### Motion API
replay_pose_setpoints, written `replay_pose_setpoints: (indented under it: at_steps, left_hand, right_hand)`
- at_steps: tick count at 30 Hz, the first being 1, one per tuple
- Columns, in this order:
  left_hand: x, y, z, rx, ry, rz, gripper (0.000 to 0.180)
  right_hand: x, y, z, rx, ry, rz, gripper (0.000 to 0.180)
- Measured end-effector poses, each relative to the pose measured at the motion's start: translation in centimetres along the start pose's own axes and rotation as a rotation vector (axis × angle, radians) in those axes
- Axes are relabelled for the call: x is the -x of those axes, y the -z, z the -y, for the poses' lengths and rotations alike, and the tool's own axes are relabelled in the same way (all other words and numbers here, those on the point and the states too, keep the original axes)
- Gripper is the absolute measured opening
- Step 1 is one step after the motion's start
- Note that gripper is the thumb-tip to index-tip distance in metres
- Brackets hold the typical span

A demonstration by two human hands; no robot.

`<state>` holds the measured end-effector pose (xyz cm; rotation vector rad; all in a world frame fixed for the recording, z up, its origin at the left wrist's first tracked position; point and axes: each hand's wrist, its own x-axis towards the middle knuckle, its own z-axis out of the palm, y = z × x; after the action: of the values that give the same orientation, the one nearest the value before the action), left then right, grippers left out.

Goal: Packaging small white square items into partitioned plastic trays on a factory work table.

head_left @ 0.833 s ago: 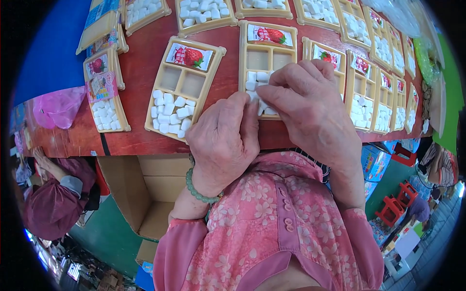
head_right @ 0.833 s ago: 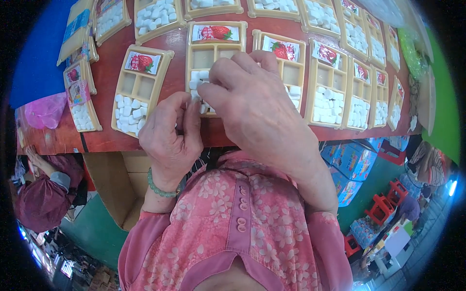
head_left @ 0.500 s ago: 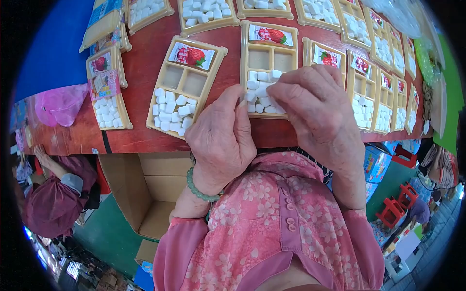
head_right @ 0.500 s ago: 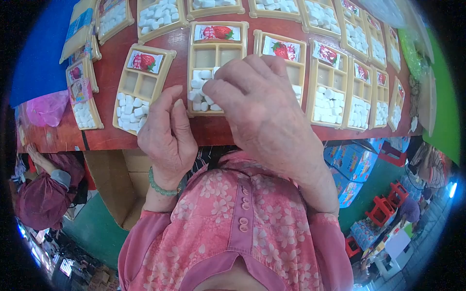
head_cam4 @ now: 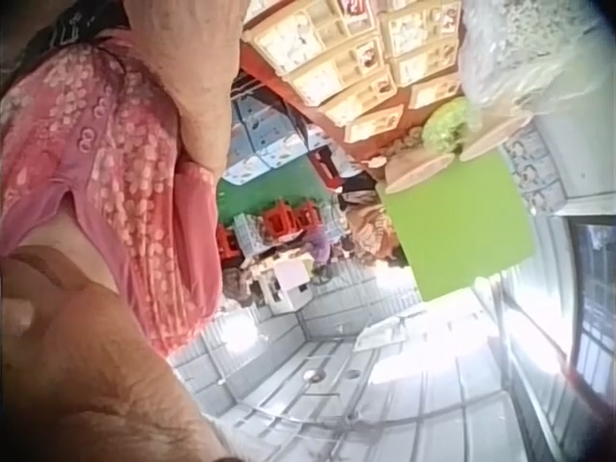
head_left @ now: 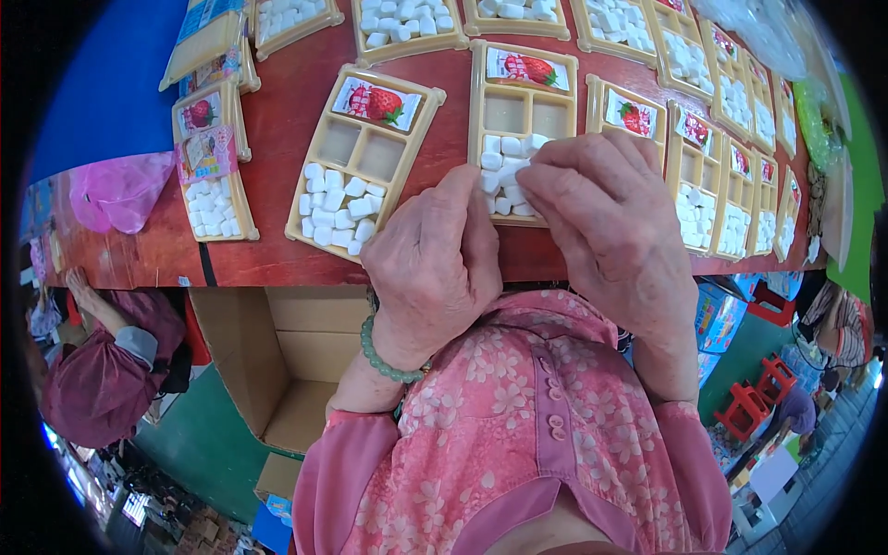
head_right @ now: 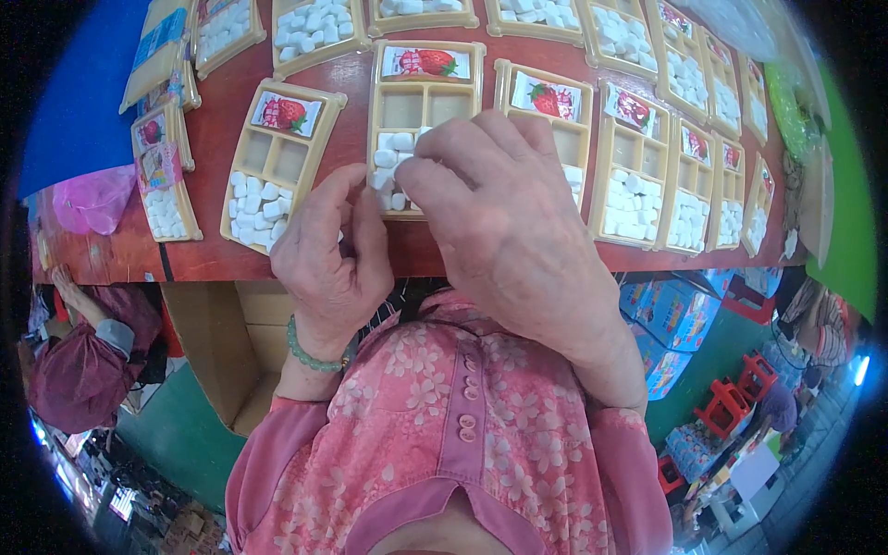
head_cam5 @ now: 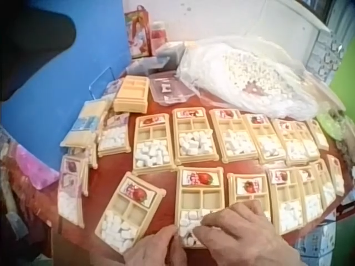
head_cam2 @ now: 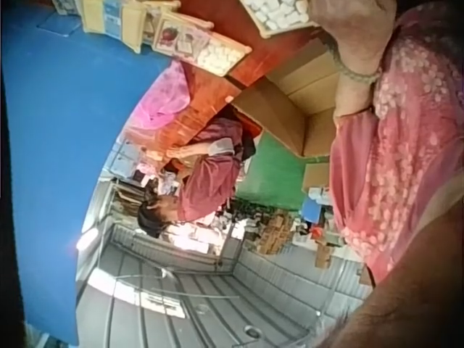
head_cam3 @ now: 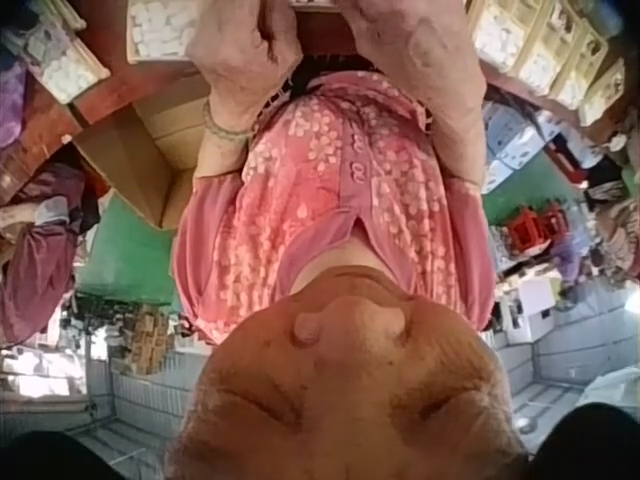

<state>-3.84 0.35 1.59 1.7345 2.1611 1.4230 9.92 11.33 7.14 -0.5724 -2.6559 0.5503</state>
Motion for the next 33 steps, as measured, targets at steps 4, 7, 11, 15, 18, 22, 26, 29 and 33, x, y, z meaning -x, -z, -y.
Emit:
replay_pose_setpoints:
  at_steps: [4,7,11,15,18,22,26,29,33]
  left_hand:
    - [0.1,-0.1,-0.2,0.011,0.054,0.024,0.034]
    - [0.0,-0.2,-0.3,0.040,0.067,0.028,0.037]
    - [-0.2,0.1,-0.4,0.010,0.079,0.092,0.032]
    - [-0.2,-0.1,-0.2,-0.024,0.098,0.088,0.025]
    - [-0.4,-0.4,0.1,-0.050,0.021,0.051,0.021]
    - [-0.4,-0.2,0.0,-0.050,0.025,0.028,0.017]
    - [-0.4,-0.4,0.0,-0.069,0.028,0.028,0.017]
    - [-0.4,-0.3,-0.1,-0.060,0.025,0.025,0.017]
    - [-0.4,-0.4,-0.1,-0.059,0.034,0.030,0.018]
  right_hand:
    - [-0.9,-0.7,0.4,-0.018,0.001,-0.011,0.021]
    - [-1.3,-1.4,0.5,-0.024,-0.001,0.017,0.019]
    - [-1.4,-1.7,0.3,-0.064,0.015,-0.005,0.018]
    - [-1.2,-2.2,0.0,-0.125,0.007,-0.067,0.020]
    - [-1.2,-2.1,-0.1,-0.151,-0.014,-0.123,0.020]
    - [-1.1,-2.3,0.0,-0.239,-0.082,-0.107,0.018]
    - [-0.9,-2.1,-0.3,-0.275,-0.116,-0.070,0.015]
    - [-0.7,-1.7,-0.3,-0.414,-0.201,-0.072,0.015]
    - [-0.6,-1.3,-0.4,-0.412,-0.231,-0.060,0.016]
